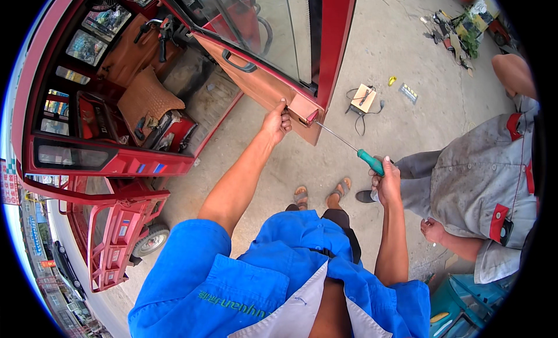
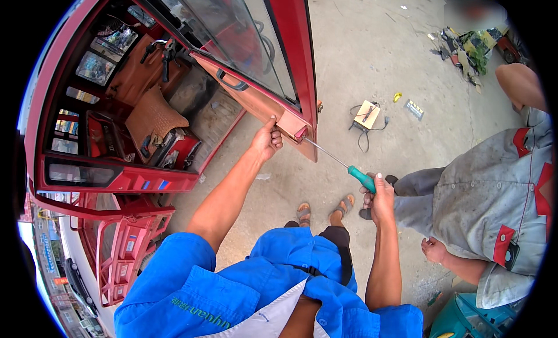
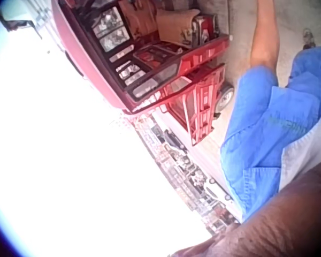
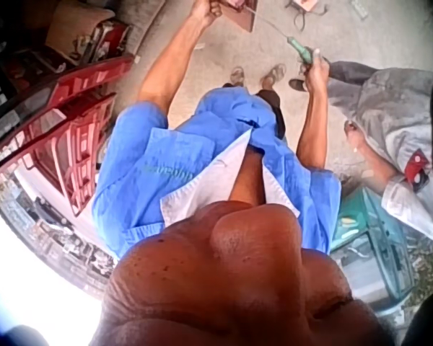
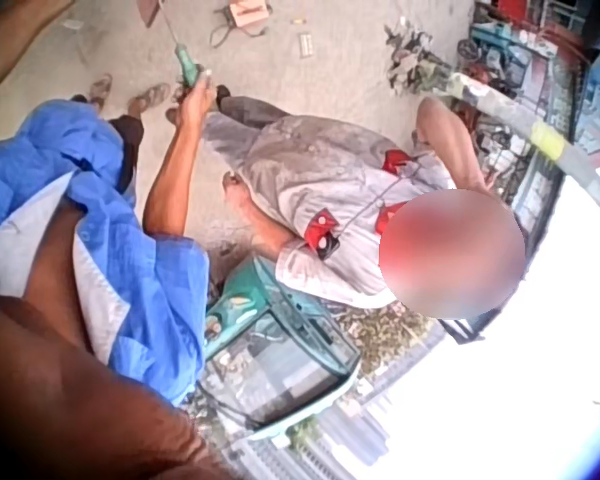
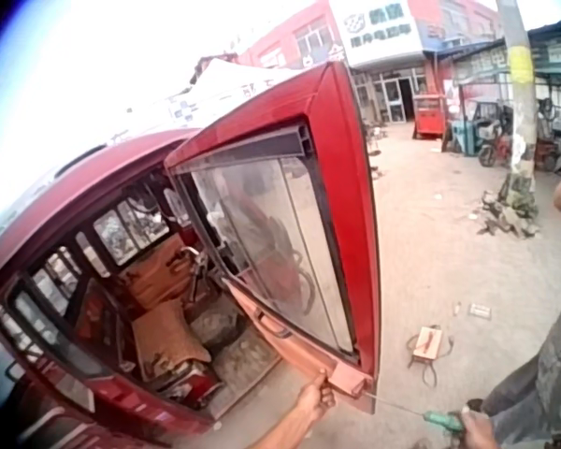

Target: The person uses a screwdriver to loosen screws on the door frame of a red three-wheeled vehicle. They then switch to a power drill to remove a screw from the door handle area while another person assists by holding the door.

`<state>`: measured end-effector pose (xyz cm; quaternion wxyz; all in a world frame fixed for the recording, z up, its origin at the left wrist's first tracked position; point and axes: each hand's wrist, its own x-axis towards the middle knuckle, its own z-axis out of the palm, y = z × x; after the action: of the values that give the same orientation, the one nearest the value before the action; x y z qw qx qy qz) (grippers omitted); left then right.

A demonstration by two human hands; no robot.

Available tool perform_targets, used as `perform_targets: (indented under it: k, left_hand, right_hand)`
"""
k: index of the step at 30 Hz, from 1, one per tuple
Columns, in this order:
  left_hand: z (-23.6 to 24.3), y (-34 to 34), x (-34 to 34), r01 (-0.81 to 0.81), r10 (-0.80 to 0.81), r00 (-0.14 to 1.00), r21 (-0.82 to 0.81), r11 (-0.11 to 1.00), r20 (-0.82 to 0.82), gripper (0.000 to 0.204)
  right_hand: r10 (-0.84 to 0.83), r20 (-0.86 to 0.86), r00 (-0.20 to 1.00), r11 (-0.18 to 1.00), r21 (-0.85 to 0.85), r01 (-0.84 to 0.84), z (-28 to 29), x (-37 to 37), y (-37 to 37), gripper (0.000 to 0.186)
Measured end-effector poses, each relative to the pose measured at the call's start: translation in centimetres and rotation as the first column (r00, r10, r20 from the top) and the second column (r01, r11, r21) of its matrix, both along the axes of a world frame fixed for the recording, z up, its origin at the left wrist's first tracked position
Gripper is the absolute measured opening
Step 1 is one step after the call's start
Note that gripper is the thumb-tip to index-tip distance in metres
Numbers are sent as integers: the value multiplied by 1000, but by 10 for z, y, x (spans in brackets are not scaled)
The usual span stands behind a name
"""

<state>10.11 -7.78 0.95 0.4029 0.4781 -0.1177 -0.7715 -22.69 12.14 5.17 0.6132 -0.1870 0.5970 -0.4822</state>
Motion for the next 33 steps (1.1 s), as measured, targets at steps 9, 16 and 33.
perform_targets:
  k: [9, 16, 33]
  left_hand:
    - [1, 1, -1, -8, 8, 1000, 14, 1000, -7, 38]
    - [4, 2, 0, -20, 21, 997, 11, 1000, -77, 35]
    - [1, -1, 8, 83, -81, 993, 20, 996, -89, 34]
  right_hand:
    - [24, -7, 1000, 1000, -6, -24, 0, -4, 1, 59]
    - [-97, -35, 995, 989, -112, 93, 4, 9, 1, 55]
    - [-18, -3, 1000, 1000, 14, 18, 10, -8, -13, 56]
